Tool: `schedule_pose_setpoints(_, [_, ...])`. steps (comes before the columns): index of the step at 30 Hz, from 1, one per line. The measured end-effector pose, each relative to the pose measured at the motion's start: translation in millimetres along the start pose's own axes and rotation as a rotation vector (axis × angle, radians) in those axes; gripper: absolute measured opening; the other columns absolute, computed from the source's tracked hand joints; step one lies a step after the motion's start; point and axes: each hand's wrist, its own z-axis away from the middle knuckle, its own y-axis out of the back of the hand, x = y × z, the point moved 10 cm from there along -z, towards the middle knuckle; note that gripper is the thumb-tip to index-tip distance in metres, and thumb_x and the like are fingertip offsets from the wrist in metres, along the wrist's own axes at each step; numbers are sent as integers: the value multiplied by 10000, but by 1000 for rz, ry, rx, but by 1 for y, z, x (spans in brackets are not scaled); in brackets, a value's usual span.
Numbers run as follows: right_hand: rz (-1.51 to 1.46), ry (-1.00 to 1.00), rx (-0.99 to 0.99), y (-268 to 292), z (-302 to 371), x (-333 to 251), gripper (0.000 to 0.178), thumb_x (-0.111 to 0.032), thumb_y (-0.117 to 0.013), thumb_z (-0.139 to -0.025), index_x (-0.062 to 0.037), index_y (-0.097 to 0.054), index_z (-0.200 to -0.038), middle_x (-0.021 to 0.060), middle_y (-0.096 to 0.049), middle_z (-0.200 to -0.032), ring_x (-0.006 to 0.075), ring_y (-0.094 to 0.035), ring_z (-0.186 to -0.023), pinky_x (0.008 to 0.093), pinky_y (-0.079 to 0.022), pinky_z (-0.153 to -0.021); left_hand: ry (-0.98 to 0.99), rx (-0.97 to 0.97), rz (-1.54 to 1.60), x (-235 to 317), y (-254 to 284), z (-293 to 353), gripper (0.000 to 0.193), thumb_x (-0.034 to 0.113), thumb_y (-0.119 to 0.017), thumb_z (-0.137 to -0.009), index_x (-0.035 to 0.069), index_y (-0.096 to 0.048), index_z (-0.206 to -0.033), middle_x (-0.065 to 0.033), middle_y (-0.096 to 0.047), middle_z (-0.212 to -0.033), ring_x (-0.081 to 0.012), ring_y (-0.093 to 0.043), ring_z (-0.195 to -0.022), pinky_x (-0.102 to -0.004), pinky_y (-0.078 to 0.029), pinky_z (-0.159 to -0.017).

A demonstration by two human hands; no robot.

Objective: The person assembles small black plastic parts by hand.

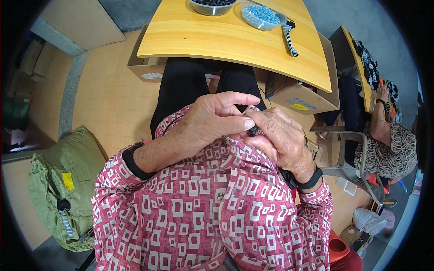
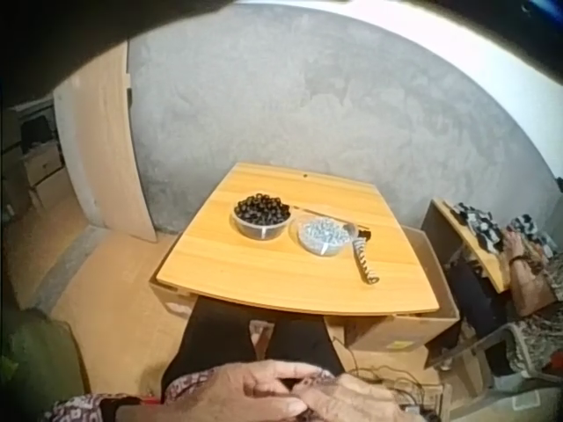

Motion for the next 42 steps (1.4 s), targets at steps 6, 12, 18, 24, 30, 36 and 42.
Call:
schedule_pose_setpoints(6, [53,73,-65,-3,2,-9,411,-192,-771,-758,65,-615,-1039,134,-617,-841,265,-611,-705,365,-525,-688,49,-62,41,-4,-5,0,539,104,-663,-901,18,-456,-1391,-37,-675,-814,-64,-610,-712,-204,-505,-693])
schedule_pose_setpoints(12, [89,88,4,0,4,-11,402,-189,-778,-756,67,-618,-1021,131,-610,-820,256,-599,-685,355,-521,-681,3,-53,37,1,-5,-1,542,103,-668,-904,28,-451,-1395,-34,-679,-822,-63,-612,-715,-205,-506,-690])
schedule_pose_setpoints(18, [-8,33,65,5,-1,2,415,-180,-801,-738,49,-634,-1042,114,-612,-794,233,-588,-662,337,-500,-622,-84,-7,80,7,-2,0,451,69,-651,-912,23,-515,-1339,-21,-680,-853,-60,-621,-776,-204,-511,-703])
schedule_pose_setpoints(24, [25,-70,112,17,7,7,426,-174,-847,-686,8,-649,-1016,108,-649,-815,235,-631,-704,324,-502,-608,-241,113,49,26,-1,8,365,14,-633,-911,13,-577,-1271,-37,-688,-908,-62,-629,-814,-202,-522,-745])
schedule_pose_setpoints(30, [-26,60,75,15,0,-6,441,-134,-829,-695,27,-655,-1068,126,-663,-871,244,-644,-753,340,-528,-654,-267,78,-268,31,-6,14,553,-22,-689,-859,37,-470,-1364,-23,-691,-909,-57,-627,-840,-187,-502,-781])
schedule_pose_setpoints(36, [10,76,75,14,0,-9,395,-136,-837,-668,33,-678,-988,116,-653,-827,237,-639,-729,345,-532,-653,-260,64,-266,32,-12,13,607,-31,-665,-877,37,-391,-1414,-58,-693,-914,-59,-630,-846,-185,-506,-780])
schedule_pose_setpoints(42, [120,129,107,17,1,-19,336,-114,-846,-620,24,-677,-875,91,-622,-751,214,-615,-664,311,-506,-582,-177,-14,-109,18,-10,9,492,75,-592,-960,31,-402,-1412,-54,-697,-908,-61,-626,-836,-205,-515,-760])
